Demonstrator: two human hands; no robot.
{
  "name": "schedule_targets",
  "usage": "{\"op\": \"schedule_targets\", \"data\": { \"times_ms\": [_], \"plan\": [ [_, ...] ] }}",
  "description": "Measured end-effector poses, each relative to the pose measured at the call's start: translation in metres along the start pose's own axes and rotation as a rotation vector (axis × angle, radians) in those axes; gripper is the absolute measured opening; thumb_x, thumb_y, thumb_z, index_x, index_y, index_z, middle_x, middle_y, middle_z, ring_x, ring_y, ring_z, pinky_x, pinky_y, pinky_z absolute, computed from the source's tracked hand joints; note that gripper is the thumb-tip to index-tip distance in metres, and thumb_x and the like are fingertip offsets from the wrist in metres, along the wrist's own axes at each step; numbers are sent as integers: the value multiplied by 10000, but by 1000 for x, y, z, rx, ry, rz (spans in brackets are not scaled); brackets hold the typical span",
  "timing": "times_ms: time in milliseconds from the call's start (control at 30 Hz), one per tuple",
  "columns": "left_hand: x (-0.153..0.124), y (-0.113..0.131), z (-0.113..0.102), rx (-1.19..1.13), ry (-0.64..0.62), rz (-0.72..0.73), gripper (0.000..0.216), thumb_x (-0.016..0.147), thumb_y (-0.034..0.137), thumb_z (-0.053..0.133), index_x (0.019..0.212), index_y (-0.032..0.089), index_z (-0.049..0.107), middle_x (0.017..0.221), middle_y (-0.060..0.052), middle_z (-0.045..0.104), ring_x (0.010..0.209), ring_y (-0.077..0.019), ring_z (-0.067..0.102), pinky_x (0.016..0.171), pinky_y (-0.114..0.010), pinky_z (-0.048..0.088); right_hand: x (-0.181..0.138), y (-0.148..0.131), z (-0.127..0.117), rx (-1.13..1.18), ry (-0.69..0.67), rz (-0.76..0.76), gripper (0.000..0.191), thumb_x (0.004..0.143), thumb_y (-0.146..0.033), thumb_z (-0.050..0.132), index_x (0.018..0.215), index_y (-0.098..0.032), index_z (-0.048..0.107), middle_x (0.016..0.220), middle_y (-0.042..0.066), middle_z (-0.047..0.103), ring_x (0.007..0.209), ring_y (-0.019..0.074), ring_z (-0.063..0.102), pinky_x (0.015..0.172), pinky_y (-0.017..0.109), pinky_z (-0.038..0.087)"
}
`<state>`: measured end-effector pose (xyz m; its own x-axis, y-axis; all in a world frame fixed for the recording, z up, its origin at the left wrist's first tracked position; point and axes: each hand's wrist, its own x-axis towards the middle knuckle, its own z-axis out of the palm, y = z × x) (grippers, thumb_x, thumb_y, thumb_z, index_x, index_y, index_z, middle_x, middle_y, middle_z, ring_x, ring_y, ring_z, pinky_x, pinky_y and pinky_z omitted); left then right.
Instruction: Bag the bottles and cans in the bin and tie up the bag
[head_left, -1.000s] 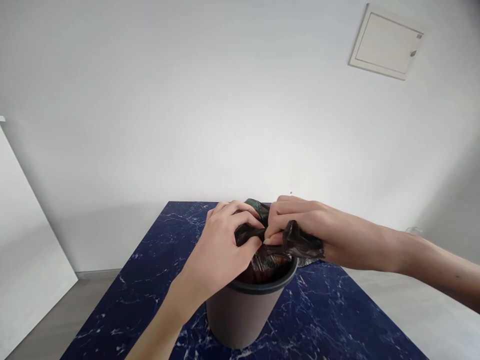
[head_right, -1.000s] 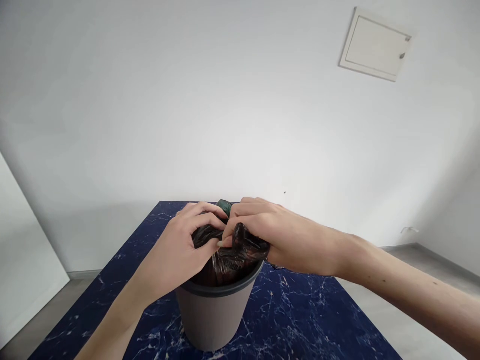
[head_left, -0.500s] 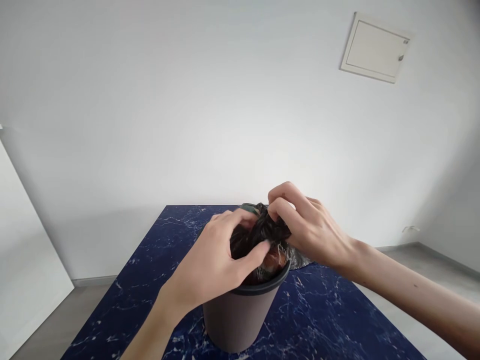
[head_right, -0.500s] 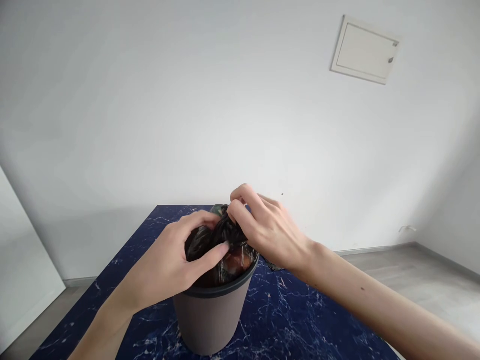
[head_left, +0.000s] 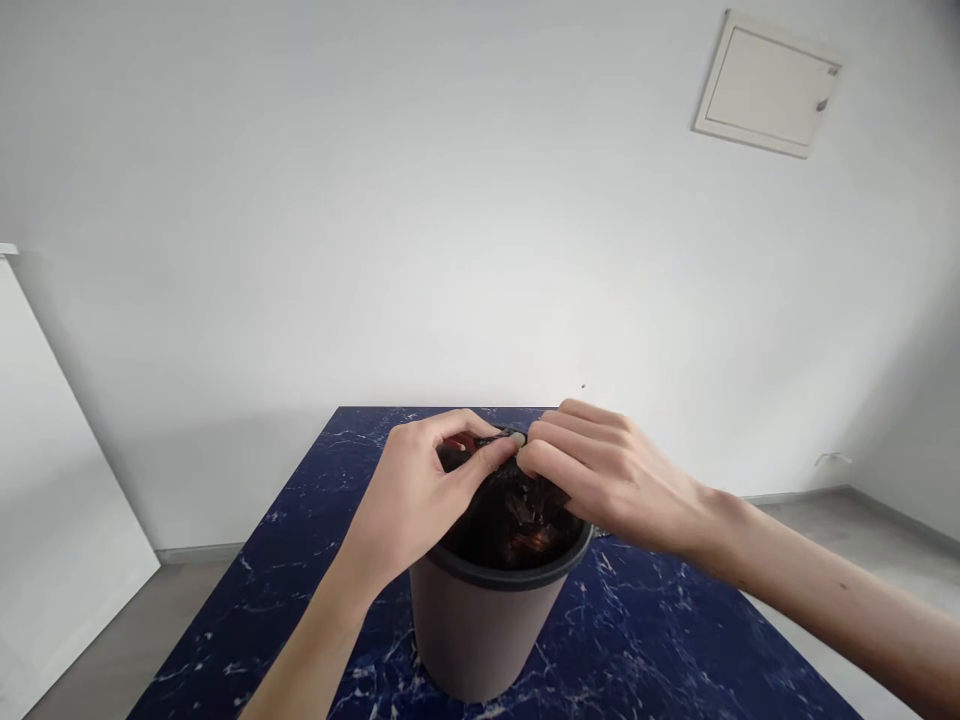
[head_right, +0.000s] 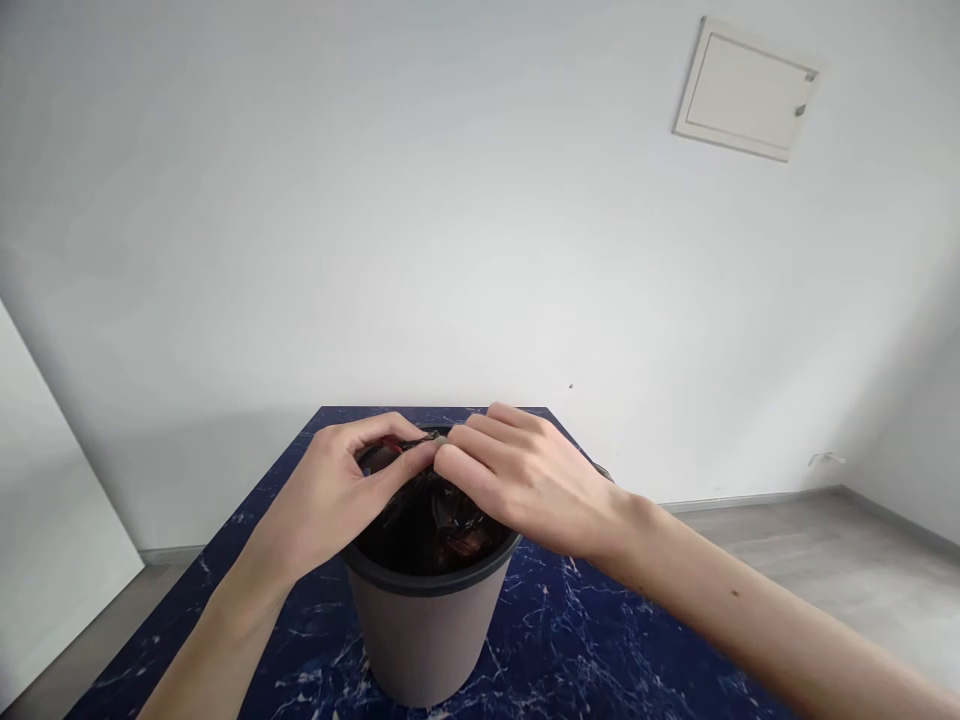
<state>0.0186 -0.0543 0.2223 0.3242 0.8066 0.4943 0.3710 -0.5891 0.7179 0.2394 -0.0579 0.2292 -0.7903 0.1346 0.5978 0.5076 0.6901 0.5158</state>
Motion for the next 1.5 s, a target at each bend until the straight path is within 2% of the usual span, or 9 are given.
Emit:
{"op": "schedule_targets", "data": {
  "times_ms": [300,567,700,867,1000,1133,1233,1333,1500],
  "plan": [
    [7,-19,-12,381,36,-31,370,1039,523,589,856,236,734,838,-14,774,705,-213,672,639,-327,435,-18,-9,-18,575,-325,373,384,945,-95,503,1287,-238,407,1066,53,712,910,208,648,758,351,504],
    [7,-28,-18,653,58,-68,319,1027,473,598,944,237,795,926,-86,823,937,-334,720,955,-506,485,-34,-9,-20,633,-497,649,275,1005,-183,552,1248,-278,465,835,-21,662,745,195,625,594,314,426],
    [5,-24,-25,525,75,-65,419,1021,600,567,904,254,774,887,-60,814,806,-298,724,764,-403,519,-29,-6,-24,564,-560,692,163,1075,-330,527,1225,-268,550,765,-8,648,659,197,631,498,298,405],
    [-1,-15,-35,410,94,-106,448,996,673,573,893,271,742,673,1,712,448,-173,502,482,-311,356,-3,-11,-17,496,-527,737,399,1009,-579,660,1253,-265,635,1123,76,729,919,243,720,711,354,549],
    [-5,-9,-40,406,68,-103,447,992,691,574,907,289,751,610,20,648,422,-160,468,448,-306,333,21,-23,4,327,-539,666,307,983,-496,726,1077,-205,708,1048,92,728,869,255,700,665,347,465],
    [-14,-13,-48,401,13,-54,496,944,714,639,1222,317,743,1146,-46,798,1018,-291,760,805,-352,600,33,-29,17,334,-586,594,78,946,-215,706,871,-199,691,922,49,719,767,196,647,598,313,332],
    [-24,-19,-55,462,-135,-82,1065,763,774,798,1661,376,387,1697,-83,473,1487,-407,531,1078,-460,565,32,-31,18,421,-547,641,132,897,-133,665,791,-199,620,840,12,697,714,159,604,584,303,307],
    [-31,-22,-57,501,-277,-124,1457,632,766,884,1745,407,16,1798,-101,260,1606,-484,323,1141,-543,526,28,-32,16,411,-430,686,115,911,-179,639,827,-208,565,818,1,669,689,151,575,592,301,334],
    [-28,-23,-53,481,-339,-144,1561,628,804,864,1720,361,-160,1808,-146,155,1622,-488,261,1167,-607,498,27,-24,8,316,-119,703,120,995,-262,540,884,-223,516,837,14,635,674,152,556,612,314,398]
  ]
}}
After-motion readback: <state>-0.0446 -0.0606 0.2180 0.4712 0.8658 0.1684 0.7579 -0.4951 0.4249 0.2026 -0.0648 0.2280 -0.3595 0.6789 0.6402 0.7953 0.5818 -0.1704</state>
